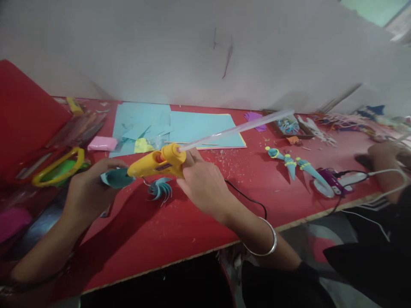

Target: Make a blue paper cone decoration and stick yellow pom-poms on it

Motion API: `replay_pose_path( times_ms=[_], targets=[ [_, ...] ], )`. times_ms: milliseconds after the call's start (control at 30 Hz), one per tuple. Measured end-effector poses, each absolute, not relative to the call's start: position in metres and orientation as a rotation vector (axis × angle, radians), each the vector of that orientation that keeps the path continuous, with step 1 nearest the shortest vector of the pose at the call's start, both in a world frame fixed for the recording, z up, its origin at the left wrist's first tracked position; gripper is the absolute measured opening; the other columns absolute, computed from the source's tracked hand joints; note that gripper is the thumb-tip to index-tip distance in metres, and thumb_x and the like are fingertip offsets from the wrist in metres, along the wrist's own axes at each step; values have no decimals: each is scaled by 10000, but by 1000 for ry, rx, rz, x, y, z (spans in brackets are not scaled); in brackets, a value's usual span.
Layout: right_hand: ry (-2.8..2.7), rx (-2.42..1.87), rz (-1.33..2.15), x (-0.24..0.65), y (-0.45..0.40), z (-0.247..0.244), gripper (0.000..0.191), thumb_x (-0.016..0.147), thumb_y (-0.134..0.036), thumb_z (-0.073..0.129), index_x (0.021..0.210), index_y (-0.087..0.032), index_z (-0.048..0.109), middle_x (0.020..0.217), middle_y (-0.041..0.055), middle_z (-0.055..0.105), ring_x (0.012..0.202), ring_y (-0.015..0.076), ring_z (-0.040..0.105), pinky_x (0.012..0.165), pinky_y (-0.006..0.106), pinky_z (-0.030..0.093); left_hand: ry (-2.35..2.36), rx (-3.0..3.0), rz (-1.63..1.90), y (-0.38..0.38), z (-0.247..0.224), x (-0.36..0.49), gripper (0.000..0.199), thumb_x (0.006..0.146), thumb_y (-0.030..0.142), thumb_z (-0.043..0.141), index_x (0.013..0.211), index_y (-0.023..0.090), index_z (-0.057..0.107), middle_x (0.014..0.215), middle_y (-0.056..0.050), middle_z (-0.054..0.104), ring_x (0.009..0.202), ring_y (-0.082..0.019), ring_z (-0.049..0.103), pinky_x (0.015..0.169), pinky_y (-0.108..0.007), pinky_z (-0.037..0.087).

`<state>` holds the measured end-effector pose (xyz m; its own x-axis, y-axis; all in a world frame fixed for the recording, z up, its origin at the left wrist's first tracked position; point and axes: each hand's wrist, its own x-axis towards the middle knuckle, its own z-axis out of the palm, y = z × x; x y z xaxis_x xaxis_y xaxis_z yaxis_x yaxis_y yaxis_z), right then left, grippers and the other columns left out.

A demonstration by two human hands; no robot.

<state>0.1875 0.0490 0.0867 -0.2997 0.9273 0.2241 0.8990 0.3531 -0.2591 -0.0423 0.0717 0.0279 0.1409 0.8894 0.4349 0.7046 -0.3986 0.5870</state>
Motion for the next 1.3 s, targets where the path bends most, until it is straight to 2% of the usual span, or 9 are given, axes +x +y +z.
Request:
replay_pose_path(
  times_ms=[133,333,667,767,867,933,1300],
  targets=[
    [-2275,-1604,128,188,48,86,327,704,-199,405,989,-132,552,896,95,529,613,147,467,478,266,316,1544,2165,1105,72,29,-43,132,694,216,526,821,236,554,583,50,551,455,-84,452,450,-226,361],
    [-2217,-1571,71,187,48,85,345,737,-290,466,1042,-144,532,944,90,527,671,163,486,506,275,349,1537,2069,1043,68,35,-35,92,708,252,516,798,247,532,511,57,495,406,-92,432,395,-225,345],
    [-2295,-1562,76,192,51,86,352,716,-159,406,1048,-156,523,933,90,518,648,156,486,500,273,340,1504,2029,1003,68,37,-33,100,703,269,539,797,237,527,607,58,547,480,-92,498,453,-201,386],
    [-2293,-1528,128,192,51,91,298,740,-234,448,1014,-153,532,940,79,515,681,160,493,532,282,369,1513,2052,984,69,36,-35,113,708,274,542,811,230,535,580,70,539,460,-79,482,444,-182,367],
    [-2291,-1461,176,191,51,94,366,740,-327,497,1062,-152,508,951,68,515,732,171,500,566,285,391,1527,2083,951,69,35,-37,146,710,274,541,849,231,538,544,78,517,437,-77,466,430,-174,344],
    [-2299,-1465,171,191,51,94,356,734,-317,497,1045,-143,512,935,66,514,740,174,497,569,285,391,1520,2088,948,69,35,-37,148,707,270,541,849,230,534,537,77,511,440,-80,470,434,-173,344],
    [-2297,-1573,74,193,53,92,245,703,-240,453,915,-151,535,881,56,482,583,112,428,482,252,303,1483,2097,941,70,34,-36,149,712,265,557,856,235,538,562,70,530,471,-83,481,450,-168,357]
  ],
)
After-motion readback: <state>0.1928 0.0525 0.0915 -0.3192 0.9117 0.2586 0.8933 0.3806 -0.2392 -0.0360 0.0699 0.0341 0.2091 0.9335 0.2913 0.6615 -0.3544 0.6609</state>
